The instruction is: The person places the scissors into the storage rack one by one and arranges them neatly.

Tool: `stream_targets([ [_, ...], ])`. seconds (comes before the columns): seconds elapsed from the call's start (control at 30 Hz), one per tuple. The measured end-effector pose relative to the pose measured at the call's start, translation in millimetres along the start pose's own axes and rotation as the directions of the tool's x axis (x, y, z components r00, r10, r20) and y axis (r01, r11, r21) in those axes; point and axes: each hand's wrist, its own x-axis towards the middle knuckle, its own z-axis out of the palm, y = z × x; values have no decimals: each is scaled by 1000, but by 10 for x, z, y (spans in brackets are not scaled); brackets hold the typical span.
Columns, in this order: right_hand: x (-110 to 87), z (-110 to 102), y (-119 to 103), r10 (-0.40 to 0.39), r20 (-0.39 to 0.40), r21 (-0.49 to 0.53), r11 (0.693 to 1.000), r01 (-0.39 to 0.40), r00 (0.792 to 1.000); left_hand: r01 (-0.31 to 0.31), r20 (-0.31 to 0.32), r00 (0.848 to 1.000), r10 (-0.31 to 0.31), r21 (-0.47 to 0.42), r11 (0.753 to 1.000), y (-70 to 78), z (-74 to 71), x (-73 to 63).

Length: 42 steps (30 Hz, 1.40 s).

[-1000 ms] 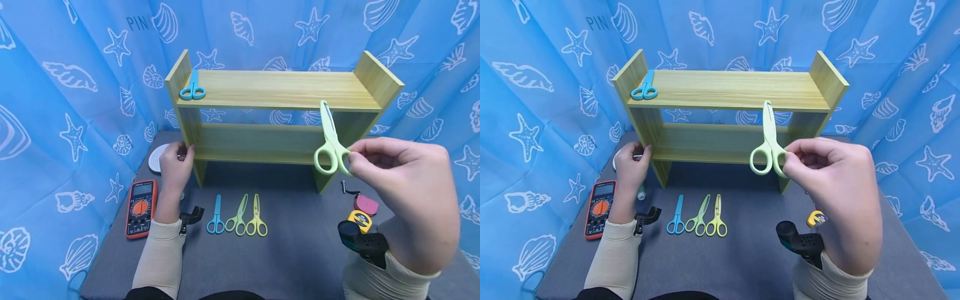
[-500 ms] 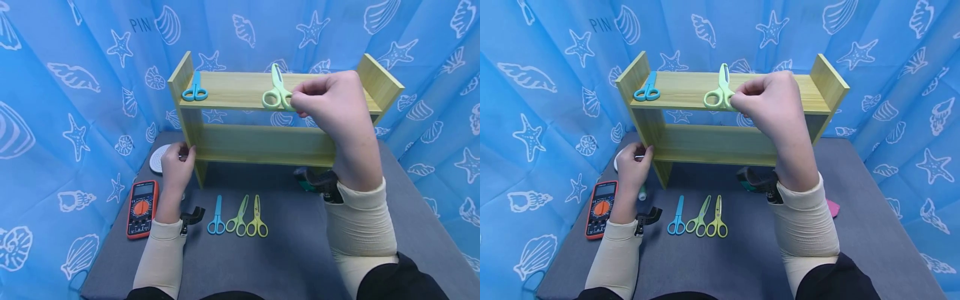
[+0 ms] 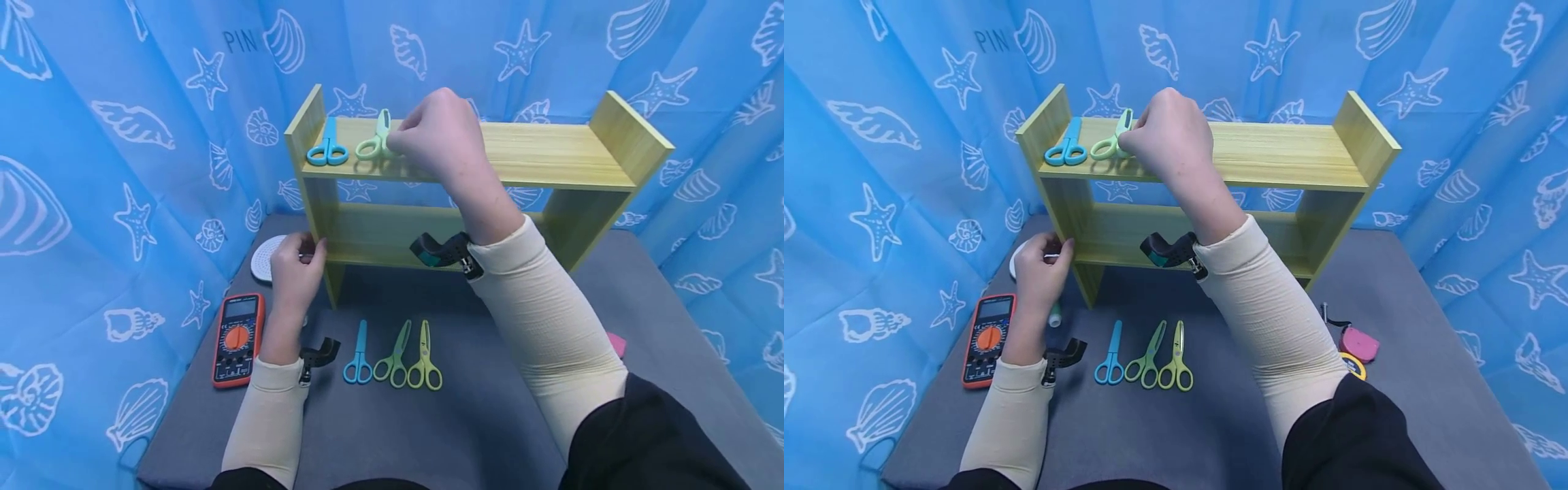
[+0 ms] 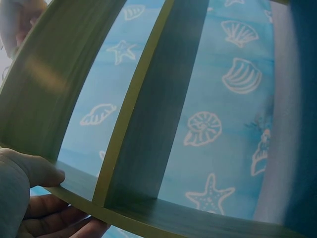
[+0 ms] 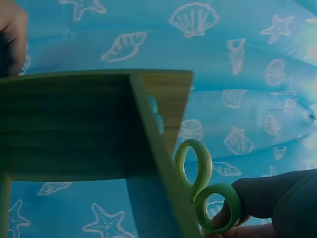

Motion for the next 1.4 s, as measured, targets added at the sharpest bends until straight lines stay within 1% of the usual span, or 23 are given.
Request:
stream_targets([
  [0.1,83,85,-3,5,12,-48,999,-4,1000,4,4,1000,-4,-1,1000,11,6,-11],
  [0.23,121,153,6,3,24,-113,994,-1,1000,0,6,1000,0,2,1000,11,9,-19],
  [0.37,100,190,24,-38,17,-154,987,40,999,-20,-7,1000,20,2,1000,-4,9,-9],
  [0.5,15,150,56,-93,0,-143,985,92,996,-25,-15,1000,25,2,1000,-14,6,-5],
  [0.6,-91,70,98,-131,-31,-116,985,127,991,-11,-8,1000,11,0,1000,-10,-2,-8],
  [0.77,-340,-42,234,-177,-129,-80,983,168,976,-2,-4,1000,2,-19,1000,-7,-5,-8],
  [0.87,-499,-78,332,-206,-181,-65,978,197,962,-5,-1,1000,5,-21,1000,-6,-1,-6],
  [0.93,-593,-91,389,-233,-216,-58,972,226,948,-3,2,1000,3,-20,1000,-4,0,-4],
  [1.1,-819,-117,537,-264,-285,-40,964,264,921,11,11,1000,-11,-22,1000,-1,-7,-3],
  [1.23,-1001,-138,705,-299,-349,-52,953,300,888,-5,8,1000,5,-33,999,-8,1,-3],
  [1.33,-1142,-141,842,-305,-374,-76,951,299,876,-24,-2,1000,24,-40,999,-10,10,-3],
  [1.4,-1239,-130,935,-301,-380,-89,953,290,875,-30,-8,1000,30,-36,999,-16,12,-5],
])
